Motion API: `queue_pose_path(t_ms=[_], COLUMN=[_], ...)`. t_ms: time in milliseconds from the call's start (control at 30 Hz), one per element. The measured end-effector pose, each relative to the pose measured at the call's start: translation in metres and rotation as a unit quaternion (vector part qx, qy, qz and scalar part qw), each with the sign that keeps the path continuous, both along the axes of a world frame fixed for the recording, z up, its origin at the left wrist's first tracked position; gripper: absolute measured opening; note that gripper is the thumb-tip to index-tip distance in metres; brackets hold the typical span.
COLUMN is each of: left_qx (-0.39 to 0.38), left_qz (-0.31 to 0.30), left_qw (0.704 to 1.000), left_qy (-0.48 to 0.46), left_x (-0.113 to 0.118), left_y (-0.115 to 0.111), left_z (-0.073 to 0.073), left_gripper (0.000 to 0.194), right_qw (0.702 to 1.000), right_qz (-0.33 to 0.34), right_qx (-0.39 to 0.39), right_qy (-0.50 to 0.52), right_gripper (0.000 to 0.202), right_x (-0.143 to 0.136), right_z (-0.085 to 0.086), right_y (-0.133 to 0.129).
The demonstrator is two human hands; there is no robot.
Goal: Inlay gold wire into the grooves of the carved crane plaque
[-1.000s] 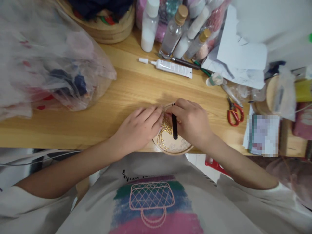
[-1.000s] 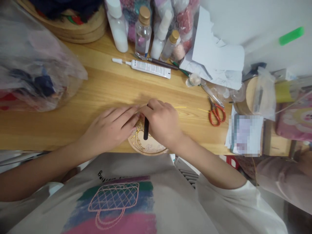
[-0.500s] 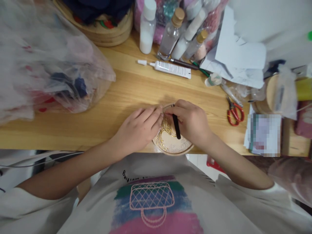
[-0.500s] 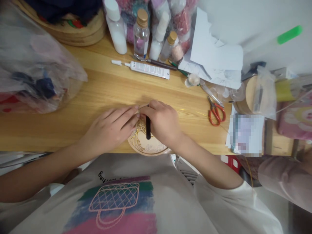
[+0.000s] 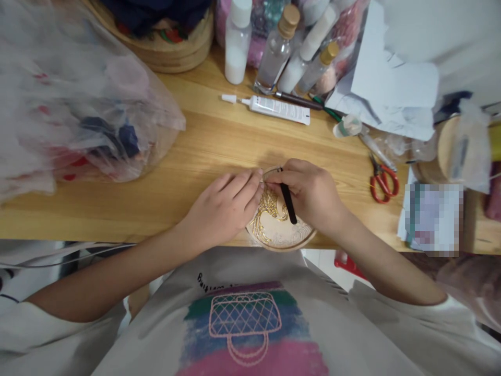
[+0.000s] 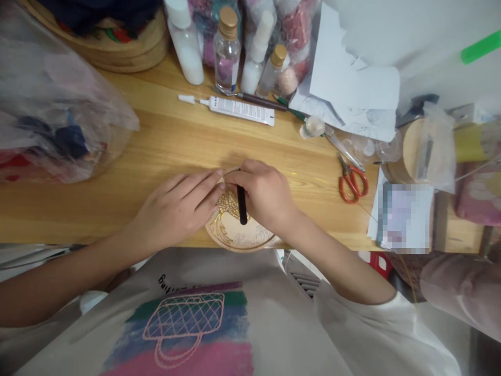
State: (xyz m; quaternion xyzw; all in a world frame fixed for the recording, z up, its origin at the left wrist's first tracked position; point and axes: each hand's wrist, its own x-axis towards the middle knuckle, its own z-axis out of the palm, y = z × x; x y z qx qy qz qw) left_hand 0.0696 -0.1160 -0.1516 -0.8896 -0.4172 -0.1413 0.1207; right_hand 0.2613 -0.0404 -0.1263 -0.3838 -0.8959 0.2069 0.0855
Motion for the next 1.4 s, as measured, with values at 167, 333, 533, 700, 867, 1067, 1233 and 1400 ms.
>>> queue_pose_path(t_ms=[167, 333, 533, 700, 867, 1067, 1233, 1400], left_qx=[-0.001, 0.010, 0.009, 0.006, 0.013, 0.023, 0.025, 0.027], left_qz=[0.002, 0.000, 0.000, -0.002, -0.007, -0.014, -0.015, -0.012], left_qw=[1.000, 1.000, 1.000, 1.000, 1.000, 0.999, 0.999, 0.999], left_qy=[0.005, -0.010, -0.007, -0.009, 0.013, 0.029, 0.032, 0.031], left_x=[0.000, 0.000, 0.001, 0.001, 0.002, 0.005, 0.005, 0.006], left_y=[0.000, 0.000, 0.001, 0.001, 0.003, 0.005, 0.006, 0.006], left_z=[0.000, -0.001, 0.001, 0.001, 0.005, 0.013, 0.013, 0.013], left_gripper=[0.028, 0.027, 0.026, 0.025, 0.025, 0.029, 0.028, 0.027], right_qw=[1.000, 0.998, 0.997, 0.994, 0.989, 0.980, 0.978, 0.980], right_qz=[0.002, 0.011, 0.020, 0.036, 0.042, 0.083, 0.101, 0.115], right_qx=[0.013, 0.043, 0.020, -0.027, -0.084, -0.113, -0.138, -0.130], right_qy=[0.020, 0.048, 0.073, 0.098, 0.115, 0.139, 0.120, 0.099], right_gripper=[0.022, 0.020, 0.021, 0.021, 0.021, 0.021, 0.026, 0.025], right_x=[0.001, 0.002, 0.004, 0.005, 0.006, 0.009, 0.009, 0.010], right_z=[-0.003, -0.007, -0.007, -0.005, -0.001, 0.004, 0.012, 0.015], right_y=[-0.002, -0.004, -0.002, 0.002, 0.003, 0.007, 0.011, 0.012])
